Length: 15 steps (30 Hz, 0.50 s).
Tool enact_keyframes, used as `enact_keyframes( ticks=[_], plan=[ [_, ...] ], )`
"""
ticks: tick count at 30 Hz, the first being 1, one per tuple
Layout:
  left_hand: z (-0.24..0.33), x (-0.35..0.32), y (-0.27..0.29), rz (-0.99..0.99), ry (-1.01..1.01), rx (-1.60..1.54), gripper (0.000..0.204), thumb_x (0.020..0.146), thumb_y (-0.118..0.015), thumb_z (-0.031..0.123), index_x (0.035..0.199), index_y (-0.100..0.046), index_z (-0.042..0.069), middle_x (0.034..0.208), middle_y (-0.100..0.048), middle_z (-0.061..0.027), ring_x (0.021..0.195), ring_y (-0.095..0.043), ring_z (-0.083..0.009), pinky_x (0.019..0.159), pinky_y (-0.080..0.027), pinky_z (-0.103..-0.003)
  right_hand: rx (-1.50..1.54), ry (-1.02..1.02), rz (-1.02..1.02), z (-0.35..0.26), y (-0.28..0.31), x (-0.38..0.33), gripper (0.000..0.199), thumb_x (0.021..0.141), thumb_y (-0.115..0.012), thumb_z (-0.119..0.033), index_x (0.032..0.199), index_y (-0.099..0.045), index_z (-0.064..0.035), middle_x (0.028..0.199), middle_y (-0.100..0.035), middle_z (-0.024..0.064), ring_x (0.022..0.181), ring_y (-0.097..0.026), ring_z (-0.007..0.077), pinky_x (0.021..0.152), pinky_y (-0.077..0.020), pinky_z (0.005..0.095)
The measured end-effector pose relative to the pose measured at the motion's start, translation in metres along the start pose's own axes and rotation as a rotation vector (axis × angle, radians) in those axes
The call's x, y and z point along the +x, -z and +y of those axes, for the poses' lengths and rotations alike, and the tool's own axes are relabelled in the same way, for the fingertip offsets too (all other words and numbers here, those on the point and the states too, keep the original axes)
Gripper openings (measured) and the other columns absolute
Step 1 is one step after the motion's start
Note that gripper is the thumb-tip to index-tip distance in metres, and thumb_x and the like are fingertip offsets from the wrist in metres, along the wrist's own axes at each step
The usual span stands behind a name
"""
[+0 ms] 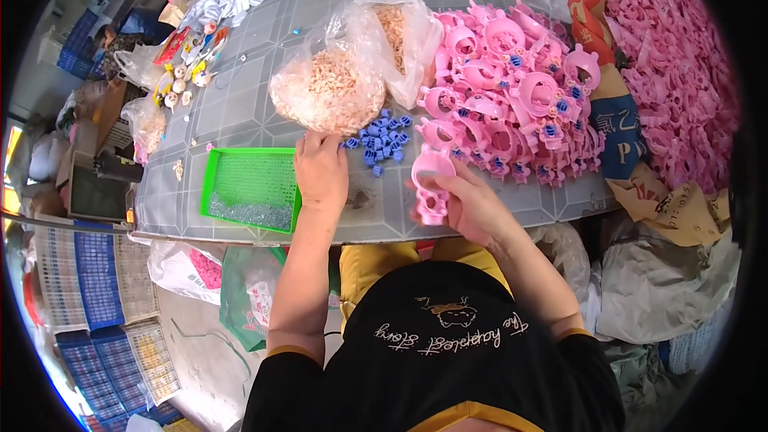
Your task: Assembling decorative components and small blue flowers onto pink plastic toy watch frames.
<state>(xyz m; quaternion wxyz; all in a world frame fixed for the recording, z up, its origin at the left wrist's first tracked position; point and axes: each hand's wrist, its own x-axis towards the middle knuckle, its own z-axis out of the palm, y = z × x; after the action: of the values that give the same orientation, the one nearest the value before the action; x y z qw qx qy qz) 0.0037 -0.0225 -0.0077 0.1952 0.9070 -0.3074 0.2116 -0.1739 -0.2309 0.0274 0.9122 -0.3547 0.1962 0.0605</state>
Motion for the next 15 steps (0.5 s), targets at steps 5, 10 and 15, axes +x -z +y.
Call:
enact_keyframes(
  ticks=[5,10,15],
  plan=[
    [0.032,-0.017,0.026,0.087,0.222,-0.521,0.017,0.081,-0.073,-0.002,0.098,-0.075,0.001,0.089,-0.072,-0.0128,0.079,-0.068,-0.0273,0.075,-0.055,-0.036,0.047,0.071,-0.253,0.010,0.010,0.035,0.067,0.098,-0.061,-0.001,0.157,-0.031,-0.0146,0.147,-0.053,0.0131,0.127,-0.061,0.0319,0.106,-0.0529,0.0492],
    [0.071,-0.033,0.036,-0.112,0.471,-1.021,0.012,0.083,-0.077,0.001,0.095,-0.074,0.001,0.082,-0.070,-0.0072,0.072,-0.062,-0.0168,0.069,-0.050,-0.028,-0.046,0.167,-0.254,0.015,0.010,0.057,0.080,0.097,-0.066,0.000,0.162,-0.022,-0.0169,0.151,-0.047,0.0058,0.134,-0.054,0.0211,0.112,-0.0469,0.0407],
    [0.080,-0.027,0.028,-0.117,0.314,-0.881,0.011,0.085,-0.078,0.001,0.094,-0.073,0.000,0.086,-0.067,0.0004,0.072,-0.053,-0.0053,0.064,-0.044,-0.023,-0.291,0.413,-0.316,0.024,0.022,0.061,0.078,0.093,-0.068,0.005,0.159,-0.030,-0.0119,0.149,-0.050,0.0039,0.133,-0.052,0.0162,0.111,-0.0451,0.0342]
  ],
)
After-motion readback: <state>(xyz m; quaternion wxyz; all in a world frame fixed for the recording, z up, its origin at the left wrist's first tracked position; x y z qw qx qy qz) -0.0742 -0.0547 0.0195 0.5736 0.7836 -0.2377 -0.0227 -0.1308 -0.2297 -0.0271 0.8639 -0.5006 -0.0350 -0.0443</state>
